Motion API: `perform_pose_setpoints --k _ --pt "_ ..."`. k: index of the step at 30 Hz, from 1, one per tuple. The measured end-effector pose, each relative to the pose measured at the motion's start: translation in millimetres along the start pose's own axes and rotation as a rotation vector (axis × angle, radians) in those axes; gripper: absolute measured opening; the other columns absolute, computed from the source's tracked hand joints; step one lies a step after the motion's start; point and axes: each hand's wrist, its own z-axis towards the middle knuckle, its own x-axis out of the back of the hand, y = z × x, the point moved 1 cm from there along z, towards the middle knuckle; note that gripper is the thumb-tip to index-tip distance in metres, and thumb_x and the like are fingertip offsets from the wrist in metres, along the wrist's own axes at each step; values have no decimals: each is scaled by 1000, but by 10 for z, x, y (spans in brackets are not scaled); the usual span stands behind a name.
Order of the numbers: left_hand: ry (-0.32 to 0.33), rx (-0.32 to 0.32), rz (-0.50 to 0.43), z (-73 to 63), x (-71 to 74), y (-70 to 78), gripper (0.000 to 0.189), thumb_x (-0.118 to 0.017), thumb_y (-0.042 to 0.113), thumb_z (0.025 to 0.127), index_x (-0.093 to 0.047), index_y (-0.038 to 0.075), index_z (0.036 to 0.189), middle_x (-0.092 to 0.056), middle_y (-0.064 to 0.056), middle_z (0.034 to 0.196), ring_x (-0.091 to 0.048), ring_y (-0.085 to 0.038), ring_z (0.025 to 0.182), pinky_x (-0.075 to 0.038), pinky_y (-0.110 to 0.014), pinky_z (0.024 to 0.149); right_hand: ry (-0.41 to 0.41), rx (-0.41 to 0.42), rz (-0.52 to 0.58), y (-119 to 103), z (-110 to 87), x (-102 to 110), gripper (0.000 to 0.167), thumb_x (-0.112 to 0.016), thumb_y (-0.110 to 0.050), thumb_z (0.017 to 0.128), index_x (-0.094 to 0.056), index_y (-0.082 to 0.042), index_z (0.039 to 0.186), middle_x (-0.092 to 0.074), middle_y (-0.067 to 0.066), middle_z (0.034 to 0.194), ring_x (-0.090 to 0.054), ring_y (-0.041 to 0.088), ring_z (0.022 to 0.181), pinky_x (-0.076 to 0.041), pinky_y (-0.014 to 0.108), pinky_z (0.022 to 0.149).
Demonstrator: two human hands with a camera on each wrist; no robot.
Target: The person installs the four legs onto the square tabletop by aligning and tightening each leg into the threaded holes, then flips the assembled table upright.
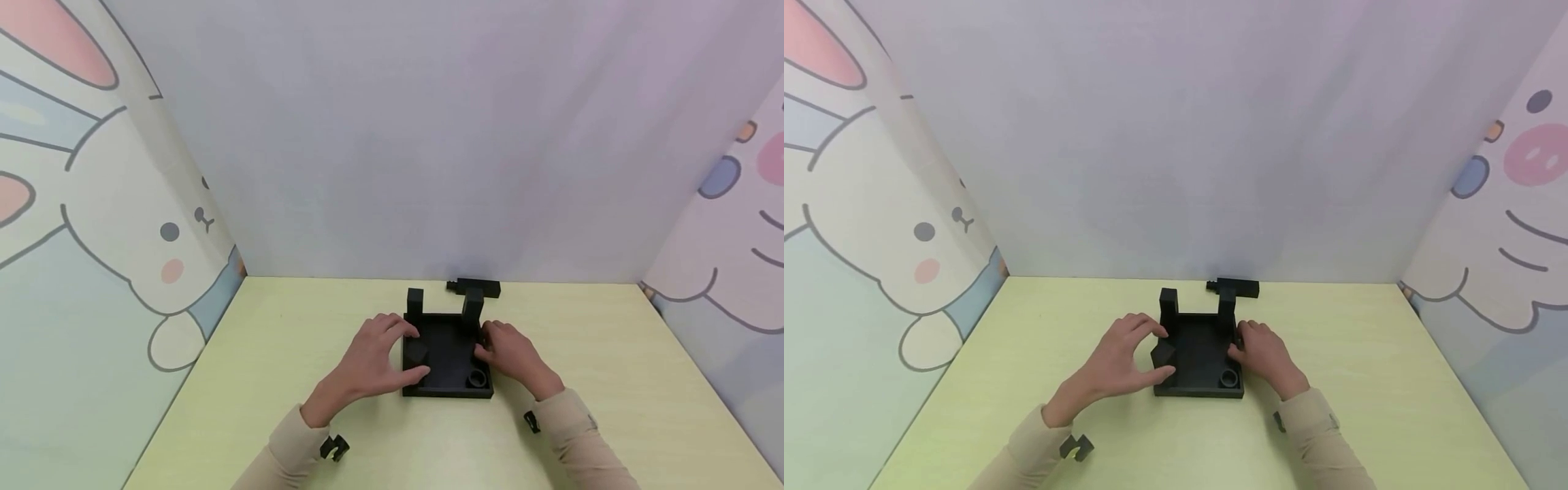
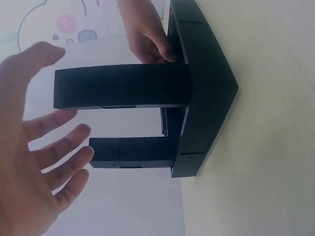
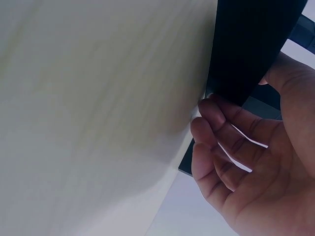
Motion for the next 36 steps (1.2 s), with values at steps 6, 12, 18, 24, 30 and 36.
perform_pose_setpoints --k 6,12,18,24,30,36 --pt "19 21 -26 -15 -13 -24 37 -82 46 81 -67 23 105 -66 5 106 -59 -14 101 -49 -37 92 -1 -2 6 -1 -8 -1 20 -69 -23 93 -56 -8 89 -52 3 78 -43 16 68 -37 31 59" --pt "-43 28 -90 -30 -29 -28 29 -76 33 86 -69 25 113 -66 4 110 -59 -13 104 -50 -36 93 -5 -10 10 0 -12 -7 20 -69 -23 93 -56 -9 89 -52 2 78 -43 15 68 -37 30 60" --pt "-92 36 -95 -36 -28 -13 33 -69 22 86 -70 29 118 -63 7 115 -54 -10 107 -48 -36 92 -4 -13 13 4 -7 -17 21 -69 -24 92 -55 -10 88 -52 1 78 -43 15 68 -36 30 59" --pt "-113 11 -114 -17 -39 -7 43 -65 10 83 -70 31 120 -60 8 116 -51 -10 106 -46 -33 90 -6 -15 15 17 0 -21 20 -69 -23 92 -55 -10 87 -51 2 77 -43 15 68 -36 30 59" --pt "-90 10 -62 -24 -34 -14 47 -69 26 81 -65 25 127 -63 6 121 -56 -13 109 -50 -37 93 -12 -9 24 21 6 -28 20 -69 -24 92 -55 -10 88 -51 1 78 -43 14 68 -35 29 59" --pt "-43 57 -13 -22 -25 2 47 -77 52 83 -64 21 116 -63 9 116 -59 -13 108 -51 -34 93 -14 -10 32 49 8 -30 22 -69 -26 92 -56 -9 89 -51 2 78 -43 15 68 -35 29 60"
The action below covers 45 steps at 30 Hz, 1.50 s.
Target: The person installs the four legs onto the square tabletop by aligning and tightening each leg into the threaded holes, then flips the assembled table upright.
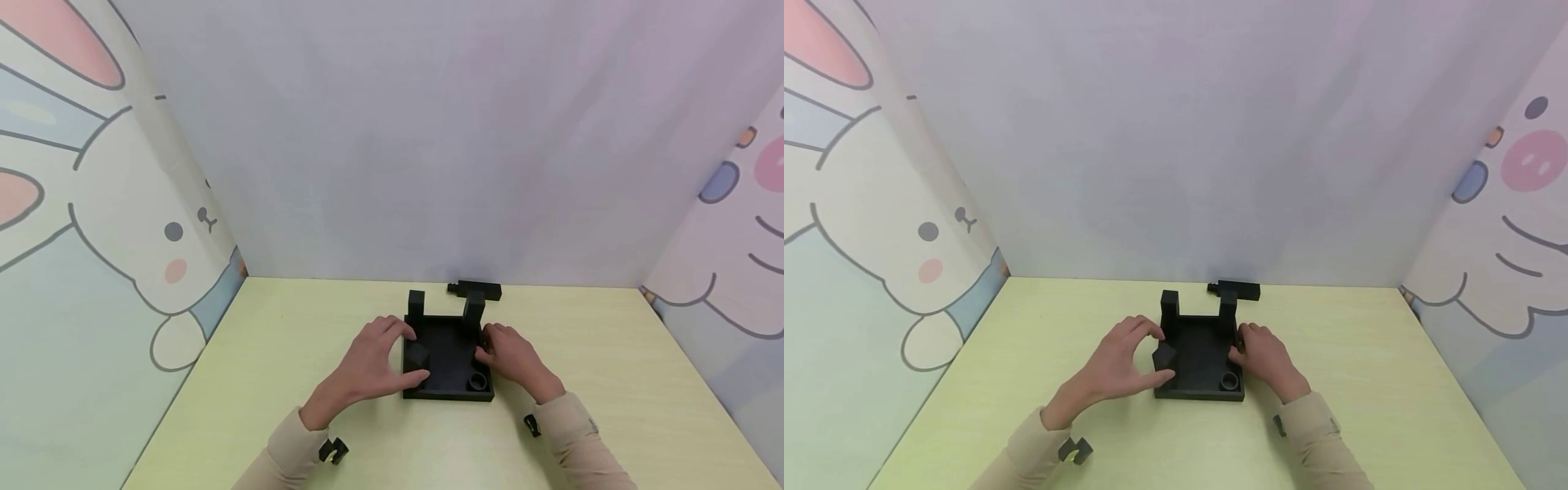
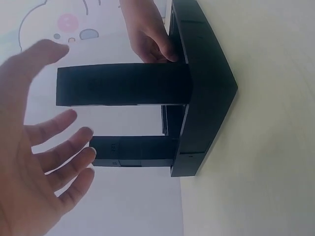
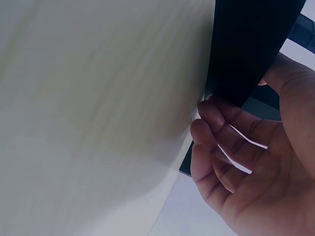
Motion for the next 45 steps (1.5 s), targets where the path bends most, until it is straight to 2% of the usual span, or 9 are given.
perform_pose_setpoints --k 4,8,16,20,24,31,39,42,45 --pt "-16 21 -55 -4 0 2 37 -78 46 86 -64 23 111 -63 9 114 -60 -15 108 -52 -34 93 -2 -1 -6 18 0 -14 21 -68 -26 92 -55 -9 89 -51 2 78 -43 15 68 -35 30 60" --pt "-47 11 -106 -3 -5 -1 30 -77 36 89 -64 25 113 -63 7 115 -57 -12 110 -52 -33 93 0 -1 -10 23 -5 -19 21 -67 -25 92 -55 -8 89 -51 2 79 -43 15 69 -36 30 60" --pt "-81 -17 -142 -9 -16 -5 30 -70 23 88 -65 25 117 -63 5 119 -59 -19 112 -52 -33 93 -2 -1 -9 2 -15 -2 22 -68 -25 92 -55 -8 89 -51 2 79 -43 16 70 -35 30 60" --pt "-94 -8 -154 -12 -28 -13 33 -68 20 86 -65 26 118 -62 8 120 -58 -17 113 -52 -32 93 5 2 -9 0 -15 2 20 -68 -23 92 -56 -8 90 -51 2 78 -43 15 69 -36 30 60" --pt "-111 -10 -176 -18 -27 -30 32 -67 22 90 -64 27 121 -61 7 121 -57 -18 114 -51 -34 95 4 1 -7 -11 -19 8 19 -68 -22 92 -56 -8 89 -51 2 78 -43 16 69 -36 30 60" --pt "-149 -45 -230 -10 -16 -92 31 -67 39 98 -62 26 126 -58 6 124 -53 -17 117 -49 -36 100 5 7 -6 -7 -19 -1 21 -68 -24 92 -56 -8 89 -50 2 78 -43 15 69 -35 29 59" --pt "-177 -123 -271 16 -12 -131 33 -65 33 100 -60 20 129 -58 3 122 -55 -25 115 -47 -34 99 -8 -3 5 12 4 -13 19 -68 -23 92 -57 -7 92 -51 2 79 -44 15 70 -36 30 61" --pt "-187 -107 -289 15 2 -139 34 -65 34 99 -60 22 130 -57 3 121 -54 -25 115 -46 -34 98 -8 -2 8 10 10 -7 18 -67 -21 92 -56 -7 92 -52 2 80 -44 16 71 -37 31 61" --pt "-205 -56 -322 4 21 -159 36 -65 39 98 -61 27 132 -57 3 123 -52 -23 118 -46 -34 100 -5 1 7 9 16 0 18 -67 -21 92 -56 -7 92 -51 3 80 -43 16 71 -37 31 62"
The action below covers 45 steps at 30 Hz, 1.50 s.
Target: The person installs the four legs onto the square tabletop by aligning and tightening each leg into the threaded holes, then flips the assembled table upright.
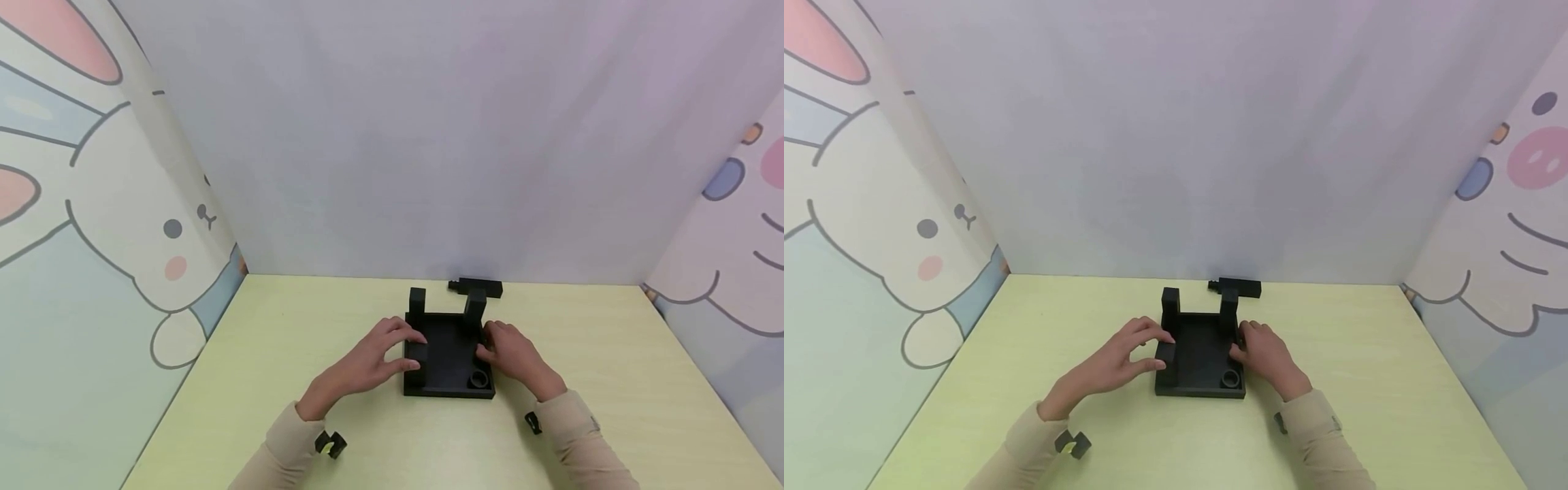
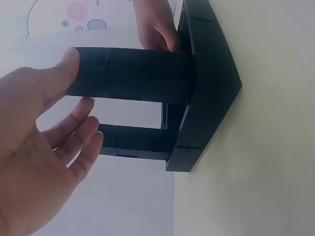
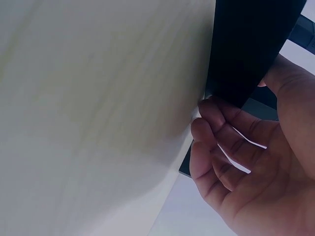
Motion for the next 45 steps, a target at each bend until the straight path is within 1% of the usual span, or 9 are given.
perform_pose_setpoints --k 3,7,12,17,24,28,35,41,45 --pt "-2 30 -27 -16 33 -25 37 -66 41 98 -62 31 134 -57 0 127 -49 -18 121 -46 -36 101 2 1 1 2 6 4 19 -67 -22 92 -56 -8 91 -51 2 80 -43 16 71 -36 30 61" --pt "31 43 -43 -10 103 -82 37 -64 40 100 -62 29 135 -59 1 129 -51 -13 123 -49 -38 99 11 8 -5 4 15 0 20 -67 -23 92 -55 -8 90 -51 2 79 -43 15 70 -35 29 60" --pt "93 119 -45 8 137 -238 36 -59 35 104 -61 22 137 -62 -2 130 -58 -23 122 -52 -46 96 4 4 -9 7 7 1 20 -67 -24 92 -55 -8 90 -53 3 80 -44 16 71 -38 31 62" --pt "106 227 -45 -6 39 -439 38 -57 31 105 -61 11 137 -63 -12 127 -60 -30 117 -51 -53 93 -13 -2 -5 5 -5 1 20 -66 -24 93 -54 -9 91 -53 3 82 -44 16 72 -38 32 63" --pt "101 332 -24 30 -203 -615 35 -58 24 104 -64 2 131 -67 -10 114 -65 -23 104 -54 -44 91 -13 -6 -11 10 0 -2 20 -66 -24 93 -54 -9 91 -53 3 82 -44 17 72 -38 32 62" --pt "113 359 -3 102 -309 -643 36 -58 25 104 -66 -1 127 -68 -11 107 -66 -20 95 -54 -38 86 -8 -5 -14 6 1 1 20 -67 -23 93 -53 -9 89 -52 3 81 -44 17 71 -37 32 62" --pt "91 379 12 162 -405 -628 36 -62 24 101 -68 -4 123 -68 -9 99 -60 -12 84 -52 -29 76 -13 0 -4 -6 4 -35 20 -67 -23 93 -53 -10 89 -52 3 81 -43 17 72 -36 32 62" --pt "107 393 56 184 -440 -615 16 -63 20 98 -67 5 98 -63 -9 93 -49 -11 75 -41 -25 67 -1 14 -6 -5 22 -37 19 -66 -23 93 -53 -9 89 -51 3 80 -43 17 71 -36 31 62" --pt "115 402 66 208 -466 -600 15 -64 19 97 -66 5 96 -62 -10 92 -49 -11 75 -40 -25 65 9 19 -19 17 33 -31 19 -67 -22 92 -55 -8 90 -52 3 80 -43 17 71 -37 31 62"
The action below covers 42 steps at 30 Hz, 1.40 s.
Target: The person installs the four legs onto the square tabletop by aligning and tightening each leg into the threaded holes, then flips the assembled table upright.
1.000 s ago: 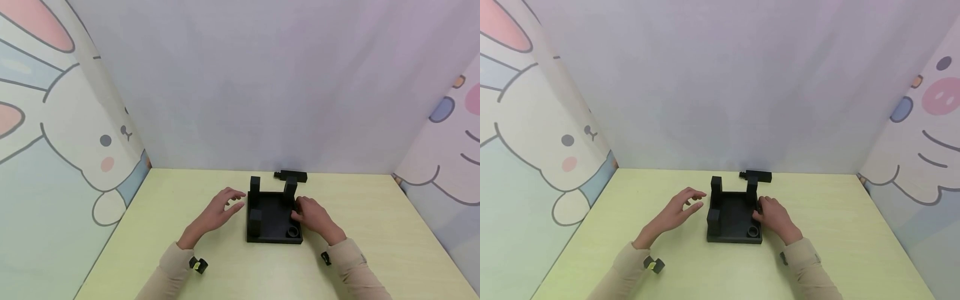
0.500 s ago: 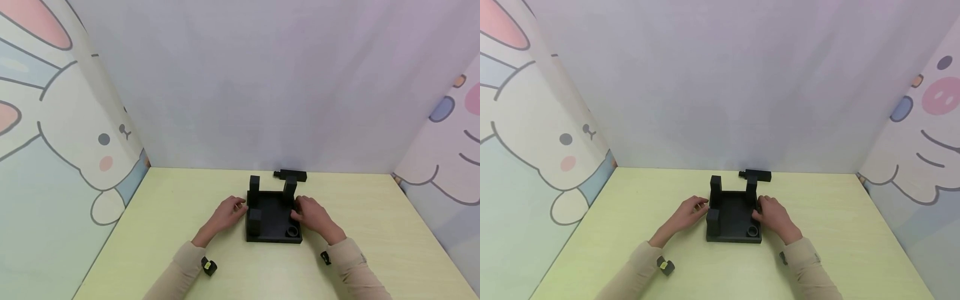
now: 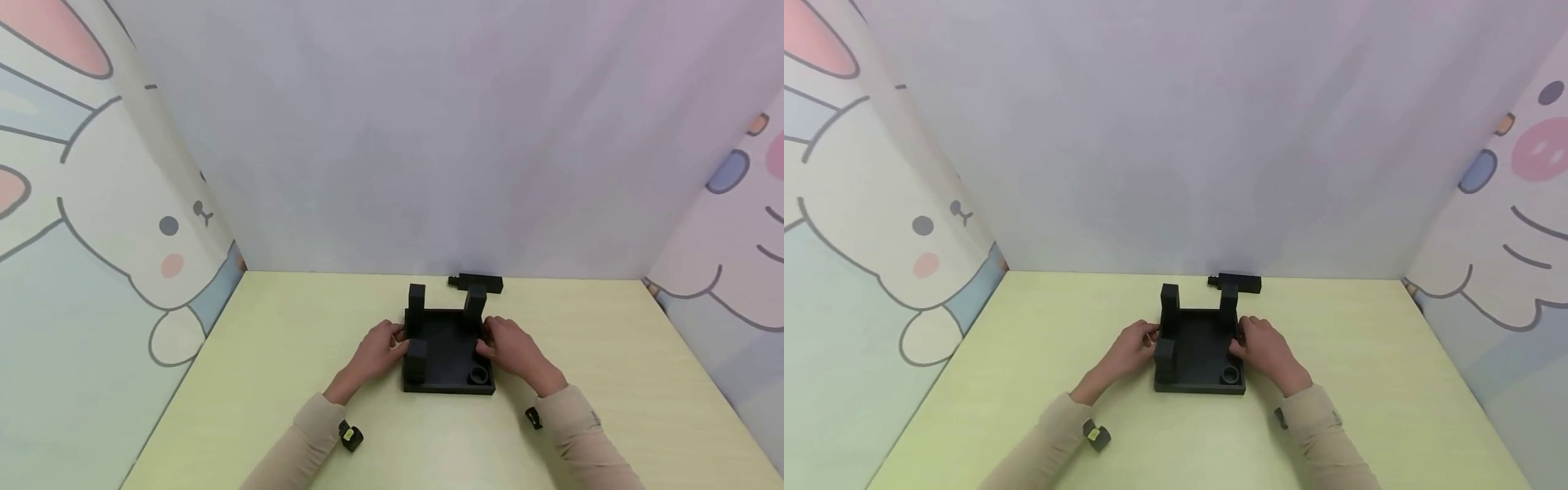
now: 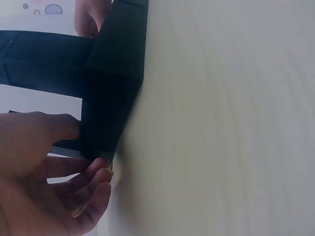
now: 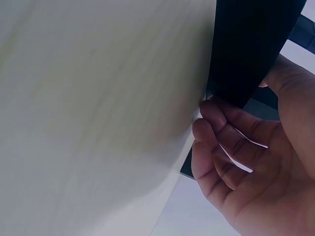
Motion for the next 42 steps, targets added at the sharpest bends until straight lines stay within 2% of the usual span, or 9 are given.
perform_pose_setpoints --k 6,13,16,19,24,28,32,42 --pt "20 -9 8 -1 11 -16 15 -65 17 96 -66 2 93 -61 -11 89 -47 -11 74 -39 -24 64 7 24 -20 -15 25 -1 18 -66 -22 92 -55 -8 92 -53 2 80 -44 17 72 -39 32 63" --pt "28 -11 26 36 -26 -57 15 -64 18 98 -61 7 88 -59 -11 88 -45 -11 73 -36 -23 62 9 40 -51 -19 85 -7 19 -66 -23 94 -55 -8 90 -52 2 79 -44 17 72 -39 32 62" --pt "26 -1 37 49 -45 -69 15 -64 19 98 -61 8 89 -59 -10 88 -46 -10 73 -37 -23 62 -21 40 -59 -5 100 10 20 -66 -25 96 -60 -6 94 -57 3 82 -50 17 73 -43 34 63" --pt "23 9 37 59 -51 -78 14 -64 20 98 -64 6 93 -60 -10 90 -47 -11 74 -38 -24 63 -51 37 -22 36 112 64 24 -64 -29 99 -65 -5 101 -64 6 89 -59 19 79 -50 37 68" --pt "28 28 37 69 -30 -103 18 -64 20 99 -68 3 103 -62 -8 93 -49 -11 76 -40 -24 65 -41 24 37 185 175 197 29 -62 -32 102 -68 -5 107 -69 11 99 -67 24 89 -55 44 75" --pt "35 17 26 69 -12 -102 23 -64 19 99 -68 1 111 -63 -9 95 -52 -12 77 -42 -25 66 16 23 12 383 235 297 29 -65 -28 100 -67 -2 111 -69 15 100 -67 28 89 -55 47 73" --pt "33 10 13 59 -30 -93 24 -63 19 99 -68 1 113 -64 -11 96 -54 -15 79 -43 -26 68 59 -1 -5 567 274 349 34 -67 -26 98 -64 2 118 -68 20 104 -67 33 90 -55 49 71" --pt "32 -1 17 43 -84 -120 26 -63 19 99 -69 -1 116 -64 -11 96 -57 -19 81 -44 -26 68 51 -19 -16 757 469 371 49 -67 -26 98 -55 6 134 -63 29 114 -64 42 96 -55 54 72"
